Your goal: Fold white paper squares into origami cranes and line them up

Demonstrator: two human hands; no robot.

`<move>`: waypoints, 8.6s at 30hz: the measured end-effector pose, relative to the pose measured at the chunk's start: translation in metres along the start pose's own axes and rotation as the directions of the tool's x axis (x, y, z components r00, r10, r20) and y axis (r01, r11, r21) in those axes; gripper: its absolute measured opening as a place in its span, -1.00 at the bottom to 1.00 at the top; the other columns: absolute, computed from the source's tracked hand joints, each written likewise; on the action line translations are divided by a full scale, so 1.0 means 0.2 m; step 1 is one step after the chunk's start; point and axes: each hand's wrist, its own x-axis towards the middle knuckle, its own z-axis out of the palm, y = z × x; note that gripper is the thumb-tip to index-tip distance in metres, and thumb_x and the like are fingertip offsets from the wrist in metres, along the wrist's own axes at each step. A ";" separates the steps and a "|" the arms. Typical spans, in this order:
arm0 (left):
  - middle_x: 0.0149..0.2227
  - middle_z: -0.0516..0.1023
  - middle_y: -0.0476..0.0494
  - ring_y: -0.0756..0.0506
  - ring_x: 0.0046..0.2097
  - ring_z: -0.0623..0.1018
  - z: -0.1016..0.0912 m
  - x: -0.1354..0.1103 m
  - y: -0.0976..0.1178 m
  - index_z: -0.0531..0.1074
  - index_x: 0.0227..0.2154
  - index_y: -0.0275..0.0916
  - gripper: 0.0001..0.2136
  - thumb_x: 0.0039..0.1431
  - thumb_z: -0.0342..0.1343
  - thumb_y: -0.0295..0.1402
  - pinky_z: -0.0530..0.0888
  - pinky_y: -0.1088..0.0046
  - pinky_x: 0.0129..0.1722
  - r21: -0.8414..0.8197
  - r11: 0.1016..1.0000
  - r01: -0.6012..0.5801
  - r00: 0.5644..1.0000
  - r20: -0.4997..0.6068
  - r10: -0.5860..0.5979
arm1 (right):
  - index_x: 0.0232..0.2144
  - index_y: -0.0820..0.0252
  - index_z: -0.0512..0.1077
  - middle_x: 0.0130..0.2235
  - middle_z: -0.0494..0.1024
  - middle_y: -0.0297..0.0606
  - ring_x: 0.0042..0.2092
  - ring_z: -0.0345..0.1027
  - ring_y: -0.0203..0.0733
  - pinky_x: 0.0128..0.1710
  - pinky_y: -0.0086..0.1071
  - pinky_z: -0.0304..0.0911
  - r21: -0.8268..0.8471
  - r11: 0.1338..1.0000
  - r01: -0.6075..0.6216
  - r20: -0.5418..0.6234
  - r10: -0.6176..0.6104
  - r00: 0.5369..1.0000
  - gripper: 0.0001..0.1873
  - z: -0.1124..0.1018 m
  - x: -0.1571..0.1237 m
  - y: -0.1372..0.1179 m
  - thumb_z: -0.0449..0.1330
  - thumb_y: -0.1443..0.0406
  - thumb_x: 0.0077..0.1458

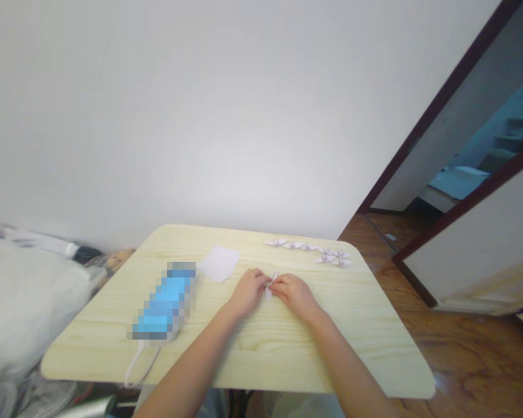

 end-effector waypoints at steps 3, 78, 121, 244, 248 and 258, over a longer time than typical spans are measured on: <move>-0.31 0.41 -0.13 -0.09 -0.21 0.37 0.00 0.00 -0.02 0.47 -0.25 -0.16 -0.78 0.05 0.01 -0.44 0.30 0.40 -0.19 0.024 1.000 -0.012 1.000 0.007 0.012 | -0.24 0.11 0.44 -0.25 0.48 -0.26 -0.20 0.28 -0.23 -0.18 -0.37 0.17 0.051 0.999 -0.005 0.000 0.005 1.000 -0.78 -0.01 -0.01 0.00 0.08 0.40 0.05; -0.35 0.48 -0.12 -0.08 -0.26 0.40 0.00 0.03 0.00 0.51 -0.41 -0.15 -0.79 0.10 -0.02 -0.25 0.29 0.38 -0.25 0.193 0.981 0.025 0.999 -0.040 -0.017 | -0.40 0.12 0.45 -0.33 0.46 -0.29 -0.21 0.24 -0.22 -0.19 -0.34 0.08 0.062 0.987 -0.152 -0.137 0.159 0.978 -0.91 0.05 0.01 0.08 0.14 0.29 0.02; -0.27 0.48 -0.08 -0.15 -0.17 0.39 0.05 0.05 0.02 0.50 -0.38 -0.08 -0.82 0.02 0.05 -0.18 0.23 0.31 -0.21 0.141 0.969 0.205 0.976 -0.099 -0.192 | -0.45 0.13 0.41 -0.29 0.43 -0.33 -0.17 0.19 -0.23 -0.14 -0.35 -0.01 0.089 0.907 -0.411 -0.235 0.420 0.877 -0.91 0.12 0.04 0.05 0.13 0.25 0.01; -0.45 0.56 -0.08 -0.07 -0.40 0.49 -0.01 0.04 -0.01 0.49 -0.43 -0.24 -0.76 -0.01 0.04 -0.18 0.36 0.47 -0.40 -0.408 0.894 0.186 0.972 -0.060 -0.229 | -0.31 0.21 0.39 -0.39 0.50 -0.26 -0.35 0.38 -0.24 -0.34 -0.40 0.29 0.736 0.658 -0.156 -0.174 0.407 0.896 -0.81 0.07 0.03 0.01 0.14 0.25 -0.02; -0.46 0.54 -0.05 -0.04 -0.38 0.48 -0.01 0.03 0.00 0.48 -0.42 -0.20 -0.82 0.00 0.06 -0.24 0.36 0.47 -0.37 -0.278 0.958 0.065 0.977 -0.177 -0.118 | -0.44 0.22 0.41 -0.46 0.48 -0.29 -0.40 0.35 -0.27 -0.37 -0.43 0.27 0.681 0.715 -0.158 -0.213 0.399 0.892 -0.84 0.08 0.04 0.00 0.14 0.22 -0.02; -0.49 0.46 -0.05 -0.03 -0.39 0.44 -0.03 0.01 0.09 0.40 -0.50 -0.22 -0.82 0.06 -0.01 -0.25 0.35 0.46 -0.36 -0.223 0.974 -0.029 0.974 -0.225 -0.023 | -0.51 0.20 0.38 -0.50 0.42 -0.32 -0.43 0.30 -0.30 -0.40 -0.46 0.22 0.546 0.834 -0.084 -0.341 0.313 0.886 -0.90 0.02 0.02 -0.06 0.11 0.32 -0.01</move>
